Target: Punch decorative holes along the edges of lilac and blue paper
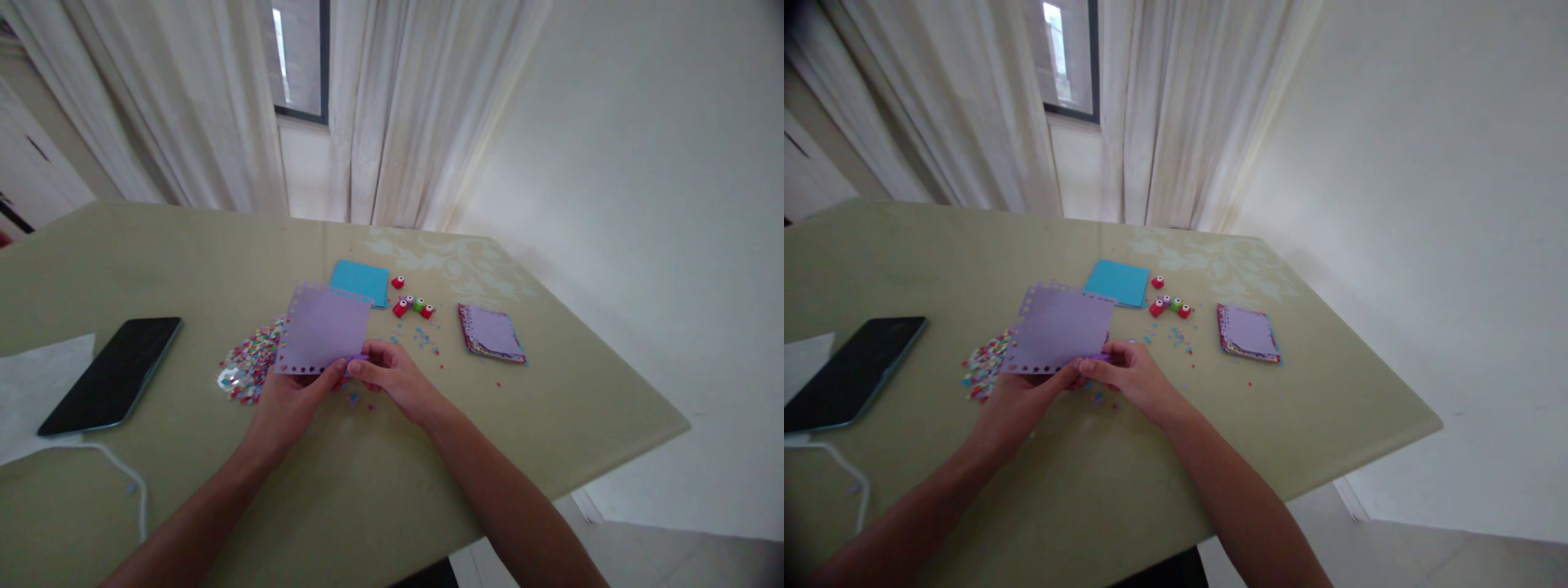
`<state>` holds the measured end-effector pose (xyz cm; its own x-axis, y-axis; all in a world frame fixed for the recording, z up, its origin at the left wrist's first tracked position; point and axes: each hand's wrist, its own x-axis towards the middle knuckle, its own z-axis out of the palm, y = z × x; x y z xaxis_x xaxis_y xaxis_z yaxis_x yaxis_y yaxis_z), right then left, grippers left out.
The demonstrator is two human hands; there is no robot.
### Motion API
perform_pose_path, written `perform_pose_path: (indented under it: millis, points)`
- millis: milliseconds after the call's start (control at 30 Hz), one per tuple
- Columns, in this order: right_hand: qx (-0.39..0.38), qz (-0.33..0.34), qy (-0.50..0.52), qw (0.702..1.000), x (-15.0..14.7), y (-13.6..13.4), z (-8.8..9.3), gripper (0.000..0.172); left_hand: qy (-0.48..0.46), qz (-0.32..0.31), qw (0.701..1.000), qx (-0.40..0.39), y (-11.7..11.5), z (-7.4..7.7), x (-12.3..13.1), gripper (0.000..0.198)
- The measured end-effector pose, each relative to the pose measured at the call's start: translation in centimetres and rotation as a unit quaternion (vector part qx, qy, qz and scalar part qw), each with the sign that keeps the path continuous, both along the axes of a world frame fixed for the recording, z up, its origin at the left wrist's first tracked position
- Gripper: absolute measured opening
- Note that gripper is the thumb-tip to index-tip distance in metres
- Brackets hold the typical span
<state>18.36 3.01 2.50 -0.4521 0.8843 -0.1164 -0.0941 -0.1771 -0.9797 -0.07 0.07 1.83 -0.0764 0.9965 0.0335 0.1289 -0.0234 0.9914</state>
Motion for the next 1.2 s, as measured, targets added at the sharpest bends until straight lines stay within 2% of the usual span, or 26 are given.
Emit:
perform_pose_path:
  millis: [233, 500, 600, 667, 733, 833, 900, 967, 1067, 1200]
  points:
    - [-0.006, 0.003, 0.035, 0.999, -0.5, -0.1, 0.1, 0.049, -0.005, 0.009, 1.0, -0.008, -0.1, 0.4, 0.2, 0.034]
    - [-0.024, -0.016, 0.017, 0.999, -0.5, -0.3, 0.2, 0.053, -0.012, 0.024, 1.0, 0.002, 0.0, 0.5, 0.0, 0.034]
    - [0.018, -0.067, -0.01, 0.998, 0.6, 0.3, 0.2, 0.049, -0.002, 0.046, 0.999, -0.005, -0.2, 0.8, -0.1, 0.033]
    - [0.076, -0.106, -0.052, 0.99, 1.9, 1.1, 0.2, 0.039, -0.006, 0.055, 0.998, -0.021, -0.3, 1.1, -0.1, 0.033]
    - [0.143, -0.146, -0.128, 0.971, 3.5, 2.1, 0.2, 0.029, -0.015, 0.057, 0.998, -0.039, -0.4, 1.3, -0.1, 0.034]
    - [0.253, -0.206, -0.285, 0.901, 5.7, 3.4, 0.0, 0.032, -0.028, 0.062, 0.996, -0.054, -0.4, 1.4, -0.1, 0.035]
    - [0.283, -0.204, -0.374, 0.859, 6.6, 3.9, -0.4, 0.036, -0.027, 0.063, 0.996, -0.05, -0.3, 1.2, -0.1, 0.035]
    - [0.28, -0.172, -0.425, 0.843, 6.8, 4.1, -0.9, 0.035, -0.018, 0.063, 0.997, -0.046, -0.2, 0.8, -0.2, 0.035]
    - [0.271, -0.122, -0.437, 0.849, 6.0, 3.8, -1.8, 0.03, 0.003, 0.072, 0.996, -0.05, 0.0, -0.1, -0.5, 0.037]
    - [0.253, -0.076, -0.368, 0.892, 5.0, 3.6, -2.4, 0.038, 0.017, 0.085, 0.994, -0.063, 0.1, -0.9, -0.8, 0.042]
